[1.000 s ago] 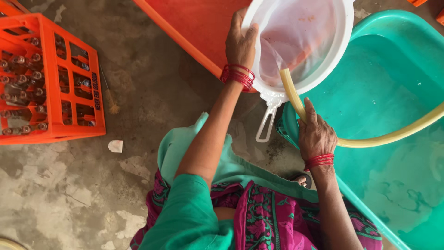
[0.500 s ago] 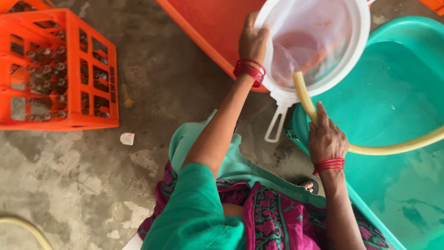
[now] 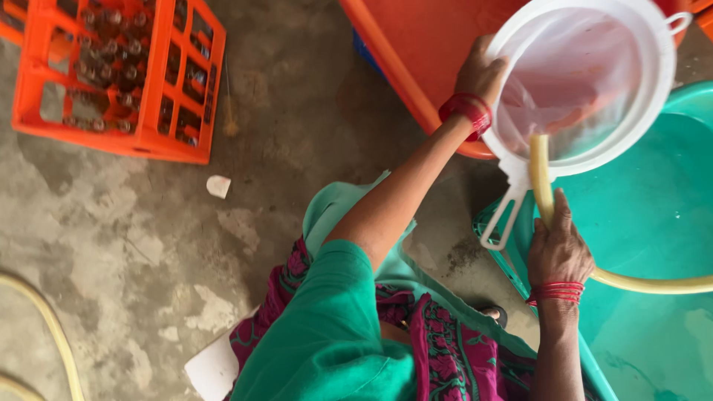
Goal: The person holds a white plastic strainer with a cloth insert over a teal tub and repeatedly rinses it using a hose. They move the strainer between the teal and an orange tub while flushing water through the cloth.
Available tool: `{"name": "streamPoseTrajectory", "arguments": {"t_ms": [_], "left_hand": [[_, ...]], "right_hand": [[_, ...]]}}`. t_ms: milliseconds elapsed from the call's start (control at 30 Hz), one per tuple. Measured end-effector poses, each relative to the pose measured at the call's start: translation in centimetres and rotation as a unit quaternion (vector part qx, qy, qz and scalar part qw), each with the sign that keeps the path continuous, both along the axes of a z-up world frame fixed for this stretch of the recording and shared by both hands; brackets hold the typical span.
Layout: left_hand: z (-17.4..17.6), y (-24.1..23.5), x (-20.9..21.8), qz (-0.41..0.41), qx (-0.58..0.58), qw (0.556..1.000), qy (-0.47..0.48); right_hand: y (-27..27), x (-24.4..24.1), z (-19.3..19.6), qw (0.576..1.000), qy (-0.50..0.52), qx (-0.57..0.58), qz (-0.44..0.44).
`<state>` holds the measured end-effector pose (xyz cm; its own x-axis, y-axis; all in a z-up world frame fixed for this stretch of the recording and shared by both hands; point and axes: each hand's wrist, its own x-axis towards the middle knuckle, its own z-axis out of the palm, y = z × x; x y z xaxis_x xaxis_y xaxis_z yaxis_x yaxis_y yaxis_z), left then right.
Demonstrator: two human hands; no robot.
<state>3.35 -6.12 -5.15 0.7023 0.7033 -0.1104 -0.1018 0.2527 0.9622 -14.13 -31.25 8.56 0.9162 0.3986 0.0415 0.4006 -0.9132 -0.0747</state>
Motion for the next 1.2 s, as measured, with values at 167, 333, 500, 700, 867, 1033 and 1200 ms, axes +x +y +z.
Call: {"name": "streamPoseTrajectory", "arguments": {"t_ms": [167,333,500,700,867,1033,1200], "left_hand": [[-1.3,1.6,2.1,-0.009,0.104,0.994,0.027],[-2.7,2.2,1.6,-0.132,0.139,0.972,0.136],[-3.1,2.1,1.0,-0.107,0.289,0.945,0.111],[-4.8,2.0,1.6,-0.116,0.285,0.945,0.114],[-3.2,2.1,1.2,-0.138,0.395,0.893,0.164],[0.5,2.5,-0.8,-0.132,0.139,0.969,0.156],[1.8,2.9,-1.2,-0.106,0.171,0.964,0.173]], "right_hand": [[-0.3,0.2,0.2,0.999,0.005,0.035,0.04],[-0.5,0.6,-0.4,0.999,0.031,0.01,0.015],[-0.2,0.3,-0.2,1.0,0.023,-0.009,0.002],[-0.4,0.3,-0.4,1.0,0.009,0.002,0.013],[-0.5,0.2,-0.4,1.0,0.015,0.005,0.011],[-0.2,0.3,-0.1,1.0,0.018,-0.003,0.006],[-0.2,0.0,-0.1,1.0,0.013,0.007,0.014]]}}
